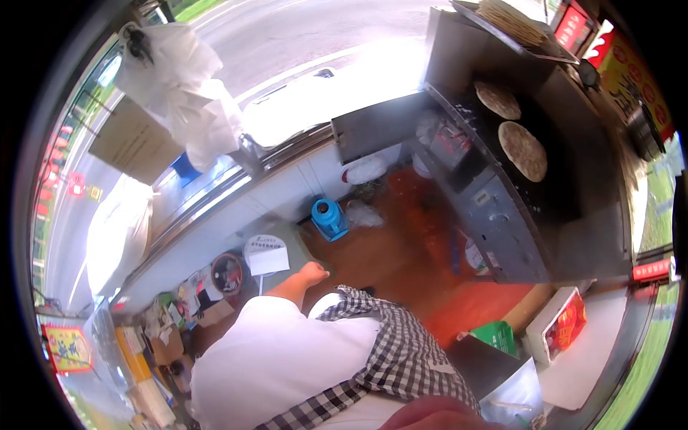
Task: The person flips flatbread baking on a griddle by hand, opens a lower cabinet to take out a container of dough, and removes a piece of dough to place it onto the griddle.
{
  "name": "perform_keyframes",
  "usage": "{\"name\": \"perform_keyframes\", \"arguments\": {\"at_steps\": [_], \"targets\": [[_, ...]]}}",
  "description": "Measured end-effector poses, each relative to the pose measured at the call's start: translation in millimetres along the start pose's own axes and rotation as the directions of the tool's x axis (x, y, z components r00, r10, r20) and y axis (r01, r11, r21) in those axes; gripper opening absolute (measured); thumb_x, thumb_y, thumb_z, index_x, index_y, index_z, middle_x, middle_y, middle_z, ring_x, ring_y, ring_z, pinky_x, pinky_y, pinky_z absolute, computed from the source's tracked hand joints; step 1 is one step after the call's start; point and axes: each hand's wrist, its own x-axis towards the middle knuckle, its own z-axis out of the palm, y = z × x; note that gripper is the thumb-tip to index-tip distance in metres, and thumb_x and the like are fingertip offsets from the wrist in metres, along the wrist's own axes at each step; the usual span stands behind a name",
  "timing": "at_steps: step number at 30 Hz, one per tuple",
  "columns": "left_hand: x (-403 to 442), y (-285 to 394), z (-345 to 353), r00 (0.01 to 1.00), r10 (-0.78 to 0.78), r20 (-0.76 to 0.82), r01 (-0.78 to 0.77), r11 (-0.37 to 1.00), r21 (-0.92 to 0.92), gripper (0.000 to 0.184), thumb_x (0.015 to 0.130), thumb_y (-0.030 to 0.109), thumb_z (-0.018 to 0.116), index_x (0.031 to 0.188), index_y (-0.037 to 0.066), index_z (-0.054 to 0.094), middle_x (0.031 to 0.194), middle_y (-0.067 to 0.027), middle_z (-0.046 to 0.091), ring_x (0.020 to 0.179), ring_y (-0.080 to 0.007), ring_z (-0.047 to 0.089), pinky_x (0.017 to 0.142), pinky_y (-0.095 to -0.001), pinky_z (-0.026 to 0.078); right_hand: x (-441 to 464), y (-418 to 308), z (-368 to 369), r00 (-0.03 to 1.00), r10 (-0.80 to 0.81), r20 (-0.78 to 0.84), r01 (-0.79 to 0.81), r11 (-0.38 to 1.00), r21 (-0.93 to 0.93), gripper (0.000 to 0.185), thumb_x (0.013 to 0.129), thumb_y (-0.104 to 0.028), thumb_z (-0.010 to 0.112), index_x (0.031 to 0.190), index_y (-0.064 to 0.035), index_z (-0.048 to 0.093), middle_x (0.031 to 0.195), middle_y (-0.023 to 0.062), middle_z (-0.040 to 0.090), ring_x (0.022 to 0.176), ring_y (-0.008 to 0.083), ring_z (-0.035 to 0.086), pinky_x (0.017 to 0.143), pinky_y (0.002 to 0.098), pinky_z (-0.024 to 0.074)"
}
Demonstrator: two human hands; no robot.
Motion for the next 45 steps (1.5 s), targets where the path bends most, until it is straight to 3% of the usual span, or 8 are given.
{"name": "perform_keyframes", "arguments": {"at_steps": [7, 22, 26, 31, 35, 39, 42, 45], "targets": [[-14.3, 48.7, -13.2, 0.984, -0.011, -0.178, -0.023, 0.982, -0.185, 0.041, 0.080, 0.030, 0.077, 0.104, -0.002, 0.069, 0.093, -0.0136, 0.071, 0.086, -0.0240, 0.067, 0.078, -0.0367, 0.053, 83.4, 26.3, -46.5, 0.983, 0.154, 0.103, -0.156, 0.392, 0.907, 0.013, 0.094, -0.025, 0.059, 0.089, -0.0133, 0.058, 0.072, 0.0019, 0.058, 0.060, 0.0162, 0.058, 0.053, 0.0306, 0.0470], [85.5, 137.7, -174.6, 0.763, -0.060, -0.644, -0.510, 0.555, -0.657, 0.047, 0.084, 0.012, 0.073, 0.125, -0.003, 0.056, 0.100, -0.0089, 0.066, 0.088, -0.0162, 0.064, 0.078, -0.0294, 0.052, 114.0, -48.9, -113.9, 0.832, 0.272, 0.483, -0.454, -0.166, 0.875, 0.015, 0.097, -0.025, 0.055, 0.087, -0.0150, 0.057, 0.072, -0.0004, 0.059, 0.067, 0.0178, 0.060, 0.058, 0.0345, 0.0479], [154.4, 138.2, -246.7, 0.607, -0.052, -0.793, -0.555, 0.686, -0.470, 0.060, 0.080, 0.014, 0.075, 0.133, -0.002, 0.052, 0.122, -0.0174, 0.062, 0.110, -0.0249, 0.060, 0.092, -0.0356, 0.050, 130.3, -85.4, -86.6, 0.994, -0.097, -0.046, 0.091, 0.989, -0.112, 0.023, 0.095, -0.027, 0.053, 0.087, -0.0051, 0.057, 0.076, 0.0093, 0.064, 0.071, 0.0268, 0.064, 0.064, 0.0416, 0.0500], [178.0, 162.7, -311.6, 0.700, -0.103, -0.706, -0.409, 0.753, -0.516, 0.081, 0.077, 0.021, 0.078, 0.145, -0.001, 0.041, 0.131, -0.0204, 0.058, 0.116, -0.0262, 0.058, 0.092, -0.0349, 0.047, 176.8, -128.0, -43.3, 0.987, 0.161, -0.018, -0.140, 0.903, 0.406, 0.028, 0.094, -0.028, 0.057, 0.095, -0.0017, 0.065, 0.077, 0.0122, 0.066, 0.072, 0.0252, 0.065, 0.065, 0.0417, 0.0498], [195.4, 173.4, -346.3, 0.773, -0.078, -0.629, -0.350, 0.775, -0.526, 0.081, 0.080, 0.021, 0.076, 0.146, -0.006, 0.037, 0.133, -0.0227, 0.057, 0.118, -0.0269, 0.057, 0.095, -0.0355, 0.047, 165.9, -203.9, -63.5, 0.866, 0.414, 0.281, -0.318, 0.023, 0.948, 0.033, 0.097, -0.029, 0.054, 0.095, 0.0016, 0.066, 0.080, 0.0109, 0.068, 0.072, 0.0223, 0.064, 0.063, 0.0371, 0.0495], [220.9, 170.9, -371.6, 0.709, 0.066, -0.702, -0.428, 0.832, -0.353, 0.078, 0.076, 0.025, 0.078, 0.138, -0.010, 0.048, 0.134, -0.0240, 0.057, 0.123, -0.0301, 0.056, 0.104, -0.0336, 0.043, 166.2, -199.7, -23.0, 0.918, 0.340, 0.202, -0.263, 0.144, 0.954, 0.035, 0.098, -0.030, 0.053, 0.092, 0.0008, 0.067, 0.081, 0.0125, 0.069, 0.077, 0.0244, 0.066, 0.066, 0.0367, 0.0506], [201.1, 183.9, -382.1, 0.763, 0.310, -0.568, -0.344, 0.938, 0.050, 0.071, 0.074, 0.031, 0.080, 0.130, -0.006, 0.058, 0.126, -0.0240, 0.063, 0.118, -0.0296, 0.061, 0.100, -0.0341, 0.047, 161.5, -181.7, 6.5, 0.995, 0.061, -0.082, -0.051, 0.991, 0.121, 0.033, 0.098, -0.031, 0.052, 0.094, -0.0028, 0.067, 0.084, 0.0168, 0.069, 0.079, 0.0300, 0.066, 0.071, 0.0410, 0.0515], [209.7, 177.2, -382.2, 0.983, 0.080, -0.166, -0.074, 0.996, 0.043, 0.053, 0.073, 0.033, 0.081, 0.114, 0.000, 0.070, 0.111, -0.0194, 0.071, 0.105, -0.0262, 0.067, 0.092, -0.0351, 0.052, 146.9, -187.5, 14.8, 0.947, 0.312, 0.077, -0.303, 0.788, 0.536, 0.032, 0.098, -0.033, 0.050, 0.094, -0.0054, 0.066, 0.086, 0.0204, 0.068, 0.081, 0.0345, 0.065, 0.074, 0.0453, 0.0503]]}}
